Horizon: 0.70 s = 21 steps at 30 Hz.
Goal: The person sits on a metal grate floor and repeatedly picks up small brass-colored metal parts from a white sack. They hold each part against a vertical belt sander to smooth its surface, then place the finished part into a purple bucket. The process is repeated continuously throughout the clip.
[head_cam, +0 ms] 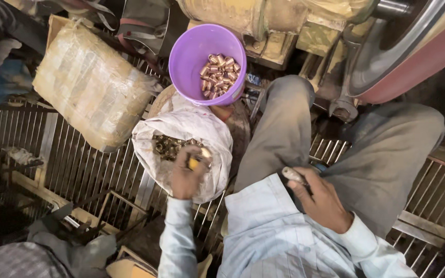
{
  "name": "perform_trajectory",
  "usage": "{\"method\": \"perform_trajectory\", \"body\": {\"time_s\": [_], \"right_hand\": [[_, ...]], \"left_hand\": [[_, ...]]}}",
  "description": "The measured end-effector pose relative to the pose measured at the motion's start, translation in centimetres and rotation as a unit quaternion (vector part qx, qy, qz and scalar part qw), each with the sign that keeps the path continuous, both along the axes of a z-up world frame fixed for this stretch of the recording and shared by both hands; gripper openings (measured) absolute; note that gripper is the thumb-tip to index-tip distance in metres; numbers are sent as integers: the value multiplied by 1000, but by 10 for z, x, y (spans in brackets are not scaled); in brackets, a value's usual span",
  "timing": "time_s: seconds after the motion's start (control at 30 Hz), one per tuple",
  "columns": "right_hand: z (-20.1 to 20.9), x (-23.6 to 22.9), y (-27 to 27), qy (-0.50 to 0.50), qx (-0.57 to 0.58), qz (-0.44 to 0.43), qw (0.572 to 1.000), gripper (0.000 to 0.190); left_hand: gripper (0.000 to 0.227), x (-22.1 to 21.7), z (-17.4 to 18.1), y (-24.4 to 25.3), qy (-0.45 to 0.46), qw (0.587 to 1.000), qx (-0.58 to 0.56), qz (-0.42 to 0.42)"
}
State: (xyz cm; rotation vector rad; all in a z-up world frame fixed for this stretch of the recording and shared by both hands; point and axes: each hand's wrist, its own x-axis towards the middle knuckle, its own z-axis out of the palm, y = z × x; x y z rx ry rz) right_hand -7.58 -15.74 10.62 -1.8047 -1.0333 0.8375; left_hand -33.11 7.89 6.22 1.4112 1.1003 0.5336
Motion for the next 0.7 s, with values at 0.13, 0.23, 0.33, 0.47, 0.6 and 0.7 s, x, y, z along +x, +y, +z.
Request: {"method": "perform_trajectory", "body": {"time_s": [0.13,0.23,0.33,0.47,0.6,0.7], "right_hand": [[15,-4,12,-18,63,44,997,34],[28,-4,11,-74,107,20,991,34],[37,0,5,-114,93,-20,989,35],[40,5,-7,-154,80,-68,982,35],[37,11,-18,-212,76,-84,971,38],[36,16,-27,-262,72,-65,960,40]], "left_hand": [[38,43,30,-49,-154,978,-134,-41],[41,81,38,-69,-253,949,-133,-132],[40,103,41,-87,-220,938,-233,-134],[22,122,36,-100,-272,918,-219,-190],[27,135,37,-102,-249,922,-214,-204],[40,140,44,-99,-197,931,-197,-238]]}}
